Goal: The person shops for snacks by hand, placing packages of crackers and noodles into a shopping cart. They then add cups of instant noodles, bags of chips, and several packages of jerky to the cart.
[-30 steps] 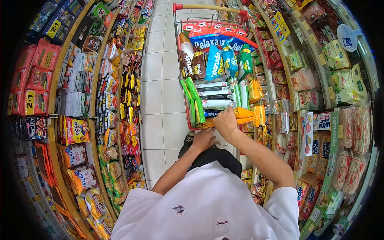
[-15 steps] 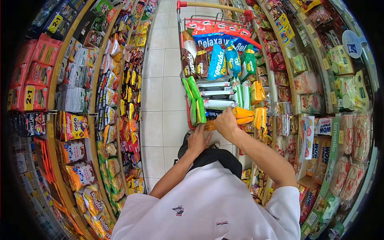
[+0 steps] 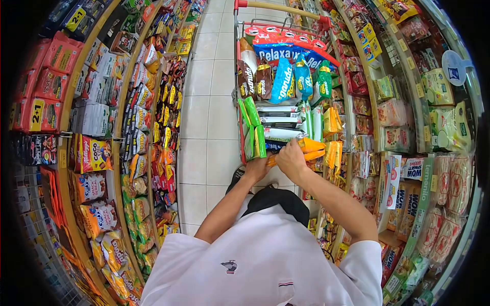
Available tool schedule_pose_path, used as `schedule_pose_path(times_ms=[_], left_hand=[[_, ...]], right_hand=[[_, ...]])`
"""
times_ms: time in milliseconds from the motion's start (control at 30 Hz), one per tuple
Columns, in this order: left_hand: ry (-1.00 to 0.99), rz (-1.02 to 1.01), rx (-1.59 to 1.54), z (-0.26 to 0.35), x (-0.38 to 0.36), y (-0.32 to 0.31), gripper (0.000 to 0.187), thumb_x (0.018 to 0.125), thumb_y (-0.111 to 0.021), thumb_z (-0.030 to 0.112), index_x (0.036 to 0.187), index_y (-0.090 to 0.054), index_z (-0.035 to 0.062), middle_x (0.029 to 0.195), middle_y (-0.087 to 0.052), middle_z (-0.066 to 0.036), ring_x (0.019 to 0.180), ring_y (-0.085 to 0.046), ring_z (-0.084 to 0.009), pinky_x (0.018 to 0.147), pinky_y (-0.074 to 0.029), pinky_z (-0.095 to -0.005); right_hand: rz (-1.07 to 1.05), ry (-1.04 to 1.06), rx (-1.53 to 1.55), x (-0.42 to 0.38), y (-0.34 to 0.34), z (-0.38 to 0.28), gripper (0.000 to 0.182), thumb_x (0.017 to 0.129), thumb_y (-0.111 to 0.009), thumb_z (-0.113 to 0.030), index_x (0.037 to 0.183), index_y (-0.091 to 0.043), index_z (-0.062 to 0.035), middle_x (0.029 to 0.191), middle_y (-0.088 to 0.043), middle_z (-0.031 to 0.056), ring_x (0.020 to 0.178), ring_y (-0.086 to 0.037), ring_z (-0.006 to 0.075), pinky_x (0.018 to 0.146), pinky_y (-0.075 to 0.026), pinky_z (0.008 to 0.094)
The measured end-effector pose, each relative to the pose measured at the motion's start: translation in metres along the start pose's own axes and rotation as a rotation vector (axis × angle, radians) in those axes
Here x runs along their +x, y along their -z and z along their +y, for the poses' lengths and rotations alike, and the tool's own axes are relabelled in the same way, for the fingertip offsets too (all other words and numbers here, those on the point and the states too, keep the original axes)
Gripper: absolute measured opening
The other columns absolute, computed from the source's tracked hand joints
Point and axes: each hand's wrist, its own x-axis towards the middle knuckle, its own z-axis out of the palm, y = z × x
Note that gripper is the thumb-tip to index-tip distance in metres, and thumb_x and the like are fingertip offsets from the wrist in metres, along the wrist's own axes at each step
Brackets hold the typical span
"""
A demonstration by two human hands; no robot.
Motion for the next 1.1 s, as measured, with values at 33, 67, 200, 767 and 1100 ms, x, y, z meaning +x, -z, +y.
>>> schedule_pose_path(times_ms=[33,67,200,767,1100], left_hand=[[0.002,-0.001,-0.002,-0.002,0.001,-0.002,0.044,0.081,-0.070,0.021,0.121,-0.056,0.0098,0.100,-0.067,-0.020,0.093,-0.064,-0.0393,0.076,-0.051,-0.0476],[-0.014,0.010,-0.017,-0.003,0.002,-0.004,0.041,0.082,-0.068,0.020,0.120,-0.055,0.0089,0.100,-0.067,-0.021,0.093,-0.064,-0.0402,0.076,-0.051,-0.0482],[-0.065,0.095,0.005,-0.002,0.000,-0.006,0.036,0.084,-0.062,0.015,0.118,-0.054,0.0078,0.097,-0.066,-0.023,0.089,-0.063,-0.0437,0.075,-0.051,-0.0516],[-0.127,0.313,-0.023,-0.008,-0.049,0.012,0.031,0.083,-0.065,0.014,0.114,-0.062,0.0094,0.104,-0.068,-0.011,0.081,-0.066,-0.0354,0.070,-0.055,-0.0436],[0.062,0.043,0.149,0.002,-0.030,0.029,0.030,0.083,-0.060,0.022,0.110,-0.064,0.0100,0.088,-0.068,-0.018,0.074,-0.067,-0.0380,0.065,-0.055,-0.0490]], right_hand=[[-0.002,0.002,0.000,0.000,0.001,-0.001,0.022,0.089,-0.054,-0.019,0.089,-0.075,-0.0154,0.088,-0.071,0.0030,0.093,-0.064,0.0240,0.086,-0.036,0.0443],[0.016,-0.008,-0.017,0.000,0.001,-0.002,0.022,0.089,-0.053,-0.019,0.091,-0.074,-0.0123,0.088,-0.070,0.0052,0.090,-0.064,0.0249,0.088,-0.037,0.0464],[0.025,-0.071,-0.065,0.009,-0.010,-0.019,0.023,0.089,-0.052,-0.016,0.099,-0.071,-0.0073,0.093,-0.069,0.0070,0.090,-0.064,0.0254,0.089,-0.039,0.0508],[-0.052,0.048,-0.065,0.043,-0.037,-0.046,0.020,0.089,-0.055,-0.016,0.098,-0.073,-0.0152,0.096,-0.070,0.0033,0.093,-0.065,0.0207,0.077,-0.043,0.0438],[-0.043,0.148,-0.114,0.053,-0.060,-0.042,0.021,0.089,-0.054,-0.017,0.101,-0.072,-0.0130,0.099,-0.070,0.0017,0.093,-0.066,0.0206,0.078,-0.046,0.0480]])
